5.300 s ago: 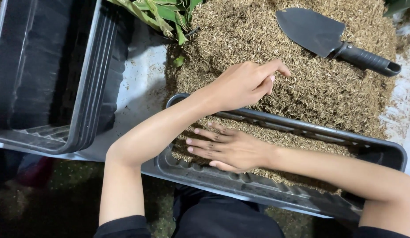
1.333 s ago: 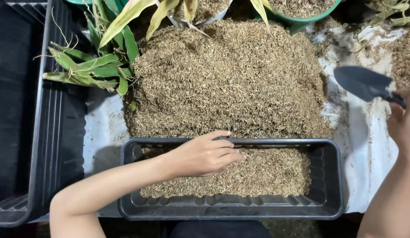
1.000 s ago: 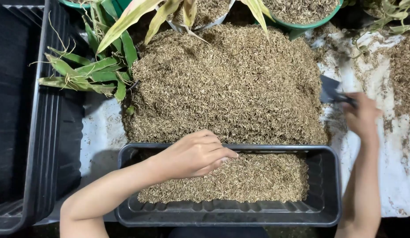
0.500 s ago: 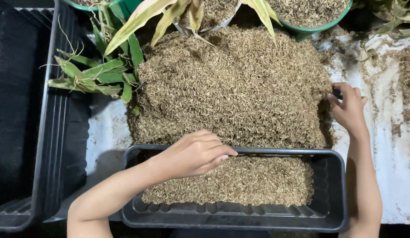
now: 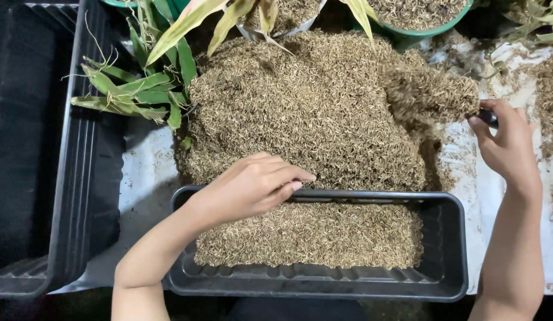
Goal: The person uses a small hand trowel to scoop a fibrous brown substrate from a large pile and transfers it into a black rectangular tray. They repeatedly spread and press the material with their hands to level it across the tray surface.
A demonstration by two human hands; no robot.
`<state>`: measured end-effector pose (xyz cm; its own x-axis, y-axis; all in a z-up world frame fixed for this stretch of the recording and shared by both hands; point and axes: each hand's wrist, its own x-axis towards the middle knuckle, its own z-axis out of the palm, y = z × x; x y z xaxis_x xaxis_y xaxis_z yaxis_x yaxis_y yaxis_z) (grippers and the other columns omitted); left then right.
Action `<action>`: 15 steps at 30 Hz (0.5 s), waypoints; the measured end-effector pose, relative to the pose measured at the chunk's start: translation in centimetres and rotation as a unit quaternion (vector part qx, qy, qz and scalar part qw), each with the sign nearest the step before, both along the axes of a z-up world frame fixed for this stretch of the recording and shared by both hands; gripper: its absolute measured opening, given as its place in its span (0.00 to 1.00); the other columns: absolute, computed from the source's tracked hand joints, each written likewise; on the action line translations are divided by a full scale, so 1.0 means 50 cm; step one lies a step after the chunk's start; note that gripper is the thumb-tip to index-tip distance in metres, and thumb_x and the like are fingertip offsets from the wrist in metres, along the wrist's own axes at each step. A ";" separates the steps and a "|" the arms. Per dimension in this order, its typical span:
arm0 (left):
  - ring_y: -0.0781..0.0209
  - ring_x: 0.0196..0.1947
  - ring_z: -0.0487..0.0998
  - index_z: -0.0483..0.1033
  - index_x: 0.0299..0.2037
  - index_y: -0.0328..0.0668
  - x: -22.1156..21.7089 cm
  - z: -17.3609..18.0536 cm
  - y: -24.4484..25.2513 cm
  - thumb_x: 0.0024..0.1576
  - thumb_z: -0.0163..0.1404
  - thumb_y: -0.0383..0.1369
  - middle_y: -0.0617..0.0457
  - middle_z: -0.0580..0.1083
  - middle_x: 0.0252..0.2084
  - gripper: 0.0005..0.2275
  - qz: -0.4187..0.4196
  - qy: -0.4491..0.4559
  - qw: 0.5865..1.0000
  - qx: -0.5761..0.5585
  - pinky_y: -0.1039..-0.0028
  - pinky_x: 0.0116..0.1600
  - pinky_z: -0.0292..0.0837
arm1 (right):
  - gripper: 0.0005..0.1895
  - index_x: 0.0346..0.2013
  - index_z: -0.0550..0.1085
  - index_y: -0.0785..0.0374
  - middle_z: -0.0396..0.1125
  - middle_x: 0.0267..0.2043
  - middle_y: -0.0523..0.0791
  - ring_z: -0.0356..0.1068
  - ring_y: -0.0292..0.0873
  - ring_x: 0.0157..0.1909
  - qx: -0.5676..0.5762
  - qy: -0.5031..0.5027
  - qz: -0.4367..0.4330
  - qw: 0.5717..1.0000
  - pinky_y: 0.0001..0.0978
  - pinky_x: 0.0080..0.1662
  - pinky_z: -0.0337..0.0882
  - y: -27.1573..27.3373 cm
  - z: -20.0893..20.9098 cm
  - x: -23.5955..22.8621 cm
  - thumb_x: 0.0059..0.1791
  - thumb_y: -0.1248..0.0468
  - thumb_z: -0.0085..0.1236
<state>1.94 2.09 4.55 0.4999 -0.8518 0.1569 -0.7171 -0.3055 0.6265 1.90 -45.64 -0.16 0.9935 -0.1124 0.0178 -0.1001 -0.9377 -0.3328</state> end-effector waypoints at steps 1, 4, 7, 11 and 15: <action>0.64 0.39 0.79 0.74 0.55 0.45 0.005 0.002 0.004 0.65 0.41 0.34 0.54 0.79 0.42 0.13 0.019 0.000 1.000 -0.008 0.65 0.53 0.73 | 0.18 0.61 0.68 0.76 0.67 0.54 0.62 0.58 0.63 0.55 -0.015 -0.006 0.006 1.000 0.53 0.53 0.50 0.001 0.005 -0.003 0.60 0.66 0.49; 0.63 0.42 0.80 0.73 0.56 0.47 0.019 0.011 0.009 0.65 0.41 0.35 0.54 0.79 0.46 0.13 0.047 -0.001 0.999 -0.019 0.63 0.55 0.72 | 0.18 0.61 0.69 0.76 0.68 0.54 0.62 0.59 0.64 0.55 -0.035 -0.008 0.010 0.999 0.54 0.52 0.53 0.022 0.035 -0.014 0.59 0.66 0.51; 0.63 0.45 0.80 0.72 0.57 0.47 0.024 0.019 0.008 0.66 0.37 0.38 0.55 0.79 0.47 0.14 0.059 0.002 0.997 -0.041 0.63 0.56 0.71 | 0.18 0.61 0.70 0.75 0.69 0.53 0.61 0.60 0.63 0.53 -0.059 -0.004 0.016 0.998 0.54 0.52 0.53 0.042 0.057 -0.028 0.60 0.64 0.51; 0.62 0.45 0.80 0.70 0.58 0.45 0.027 0.023 0.010 0.68 0.32 0.41 0.52 0.79 0.48 0.18 0.056 -0.001 0.996 -0.071 0.60 0.59 0.70 | 0.16 0.60 0.71 0.73 0.68 0.52 0.58 0.58 0.60 0.48 -0.089 -0.013 0.046 0.995 0.48 0.47 0.52 0.073 0.084 -0.052 0.61 0.65 0.52; 0.64 0.37 0.78 0.71 0.58 0.46 0.034 0.007 0.022 0.68 0.35 0.39 0.56 0.77 0.37 0.15 0.081 -0.014 0.994 -0.078 0.66 0.51 0.71 | 0.18 0.61 0.71 0.72 0.69 0.50 0.58 0.62 0.61 0.50 -0.091 -0.017 0.064 0.994 0.50 0.52 0.54 0.124 0.099 -0.092 0.59 0.65 0.54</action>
<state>3.65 3.17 4.92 0.6220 -0.7247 0.2965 -0.6841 -0.3187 0.6561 -2.69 -39.45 4.79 0.9979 0.0235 0.0598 0.0326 -0.9871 -0.1569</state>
